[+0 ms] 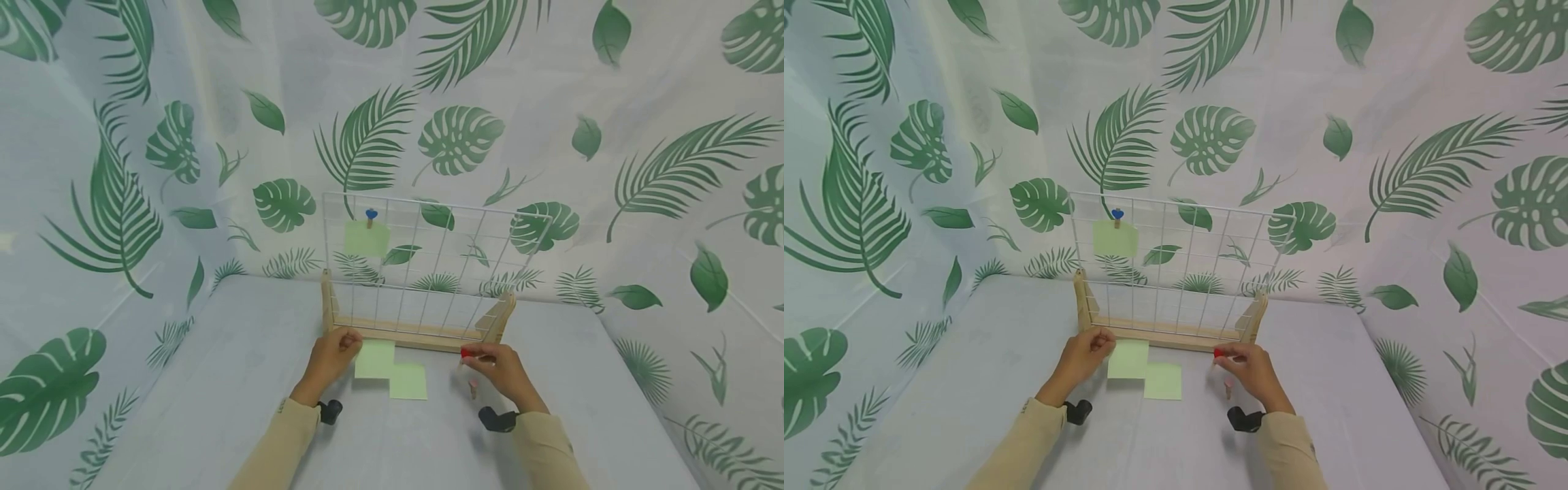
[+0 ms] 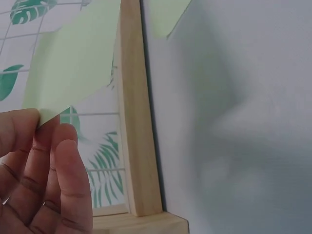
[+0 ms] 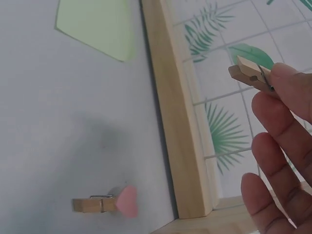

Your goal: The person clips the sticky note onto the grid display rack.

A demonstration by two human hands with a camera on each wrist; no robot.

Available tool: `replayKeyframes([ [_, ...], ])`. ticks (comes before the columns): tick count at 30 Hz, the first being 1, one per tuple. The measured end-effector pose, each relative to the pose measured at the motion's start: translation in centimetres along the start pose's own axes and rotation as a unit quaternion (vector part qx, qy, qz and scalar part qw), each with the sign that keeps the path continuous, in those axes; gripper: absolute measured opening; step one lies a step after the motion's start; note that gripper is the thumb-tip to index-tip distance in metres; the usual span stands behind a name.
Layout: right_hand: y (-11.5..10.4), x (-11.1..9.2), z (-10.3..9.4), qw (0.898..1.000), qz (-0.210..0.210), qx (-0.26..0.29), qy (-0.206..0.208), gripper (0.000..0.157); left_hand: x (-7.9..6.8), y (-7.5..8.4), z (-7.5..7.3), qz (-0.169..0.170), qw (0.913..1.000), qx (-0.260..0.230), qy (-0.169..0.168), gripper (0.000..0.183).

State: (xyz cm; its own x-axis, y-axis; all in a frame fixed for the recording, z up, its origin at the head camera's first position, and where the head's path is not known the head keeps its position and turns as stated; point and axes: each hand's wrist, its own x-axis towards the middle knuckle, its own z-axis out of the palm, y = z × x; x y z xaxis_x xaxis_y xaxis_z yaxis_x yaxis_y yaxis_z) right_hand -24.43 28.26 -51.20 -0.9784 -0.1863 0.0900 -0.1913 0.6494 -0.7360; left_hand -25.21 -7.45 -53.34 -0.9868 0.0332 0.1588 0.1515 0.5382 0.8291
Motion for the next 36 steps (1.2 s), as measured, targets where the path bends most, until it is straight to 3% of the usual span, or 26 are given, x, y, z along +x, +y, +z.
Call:
replayKeyframes([
  [10,-0.6,0.2,-0.5,0.999,0.001,0.05,0.006,0.027,0.0,0.9,-0.1,0.028,0.9994,-0.021,0.005,0.004],
  [17,-1.2,0.2,-0.9,0.999,-0.012,0.039,0.033,0.029,0.0,1.4,0.1,0.052,0.9982,-0.03,0.007,0.003],
  [29,-2.8,0.3,-1.5,0.998,-0.009,0.04,0.054,0.023,0.1,2.7,-0.2,0.048,0.9967,-0.064,0.017,0.005],
  [36,-3.6,0.5,-1.8,0.996,-0.031,0.04,0.07,0.018,0.2,3.1,-0.2,0.049,0.9951,-0.083,0.02,0.005],
])
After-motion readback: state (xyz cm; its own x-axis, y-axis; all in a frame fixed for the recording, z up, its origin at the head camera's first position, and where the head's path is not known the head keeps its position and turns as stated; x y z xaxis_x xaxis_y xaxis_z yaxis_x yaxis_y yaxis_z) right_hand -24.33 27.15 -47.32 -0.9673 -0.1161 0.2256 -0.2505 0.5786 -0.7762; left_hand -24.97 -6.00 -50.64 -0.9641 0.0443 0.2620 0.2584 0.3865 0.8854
